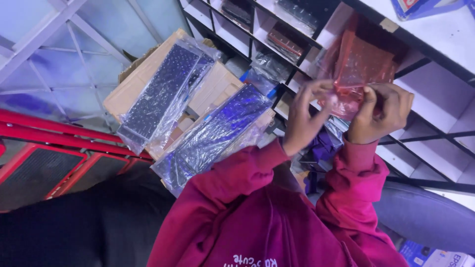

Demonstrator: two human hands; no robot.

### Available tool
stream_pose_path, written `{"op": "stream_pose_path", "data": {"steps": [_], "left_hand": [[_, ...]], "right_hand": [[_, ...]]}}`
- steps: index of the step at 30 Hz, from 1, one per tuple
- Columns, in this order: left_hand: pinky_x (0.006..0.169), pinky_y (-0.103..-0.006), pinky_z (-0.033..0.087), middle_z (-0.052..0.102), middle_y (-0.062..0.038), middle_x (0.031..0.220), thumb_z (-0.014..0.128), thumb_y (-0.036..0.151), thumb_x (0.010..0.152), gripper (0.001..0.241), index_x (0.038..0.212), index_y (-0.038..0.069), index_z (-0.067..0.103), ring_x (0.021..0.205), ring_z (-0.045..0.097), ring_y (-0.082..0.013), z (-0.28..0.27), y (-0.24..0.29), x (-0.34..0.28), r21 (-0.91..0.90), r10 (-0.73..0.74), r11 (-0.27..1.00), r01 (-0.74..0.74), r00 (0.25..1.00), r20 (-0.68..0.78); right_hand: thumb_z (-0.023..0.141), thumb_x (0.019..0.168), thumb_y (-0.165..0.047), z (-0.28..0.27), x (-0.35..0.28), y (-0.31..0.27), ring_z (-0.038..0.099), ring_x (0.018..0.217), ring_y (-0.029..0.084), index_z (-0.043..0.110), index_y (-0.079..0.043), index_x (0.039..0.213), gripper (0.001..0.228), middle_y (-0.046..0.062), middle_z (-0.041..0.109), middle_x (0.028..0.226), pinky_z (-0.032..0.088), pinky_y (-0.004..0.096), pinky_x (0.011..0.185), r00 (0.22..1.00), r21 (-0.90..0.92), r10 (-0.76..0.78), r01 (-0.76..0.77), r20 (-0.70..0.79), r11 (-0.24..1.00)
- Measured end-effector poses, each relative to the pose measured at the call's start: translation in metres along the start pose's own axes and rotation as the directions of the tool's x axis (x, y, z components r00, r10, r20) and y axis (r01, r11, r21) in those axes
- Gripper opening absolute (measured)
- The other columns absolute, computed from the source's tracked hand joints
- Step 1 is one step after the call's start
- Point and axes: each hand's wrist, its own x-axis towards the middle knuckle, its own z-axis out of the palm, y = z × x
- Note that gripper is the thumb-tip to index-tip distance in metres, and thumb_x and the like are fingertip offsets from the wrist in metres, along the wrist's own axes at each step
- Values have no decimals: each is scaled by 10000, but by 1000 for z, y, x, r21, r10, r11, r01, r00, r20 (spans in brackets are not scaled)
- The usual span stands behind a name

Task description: Organizing and inspecting packaged computer keyboards on a shelf in an electronics shop.

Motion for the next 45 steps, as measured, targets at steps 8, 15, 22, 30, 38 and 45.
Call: {"op": "stream_pose_path", "data": {"steps": [8,15,22,30,38,45], "left_hand": [[793,-430,614,624,-186,1141,729,391,911,674,1385,-42,525,956,669,-267,6,-50,51,-390,-682,560,731,674,283],[792,-540,629,615,-254,1269,752,119,915,710,1522,7,402,1061,694,-366,26,-134,54,-459,-531,585,669,743,407],[934,-463,579,652,-210,1263,770,121,920,650,1496,28,484,1105,690,-300,-46,-3,20,-566,-470,468,678,734,490],[1079,-406,488,581,-144,1427,737,84,882,704,1525,60,453,1285,560,-215,-117,-18,-63,-459,-469,544,703,708,528],[1092,-472,451,590,-163,1425,720,81,849,779,1560,87,402,1289,581,-261,-188,-50,-111,-554,-450,595,582,813,370],[1129,-438,400,543,-144,1474,703,89,870,777,1566,62,361,1340,508,-229,-249,-67,-133,-492,-395,761,423,904,165]], "right_hand": [[857,992,-148,4,-71,35,624,759,303,769,-5,840,227,101,708,849,492,407,793,991,12,-123,124,-44,992],[839,955,-199,-3,-89,15,632,842,328,824,-9,872,208,141,730,891,549,477,869,964,19,-264,265,-35,964],[423,1125,-421,-39,-85,-26,489,1240,266,474,-17,1239,423,173,457,1317,493,428,1086,825,552,542,-378,-164,743],[570,1022,-342,3,-156,-32,661,1138,198,612,-97,1247,335,101,642,1267,581,325,968,431,785,800,-614,417,-78],[615,985,-110,28,-262,37,721,1088,316,725,-82,1051,132,179,735,1162,553,488,1023,314,574,513,-651,799,-496],[656,864,-43,28,-216,43,700,1100,350,701,-16,1121,263,245,704,1133,530,529,1052,529,653,456,-739,716,-167]]}}
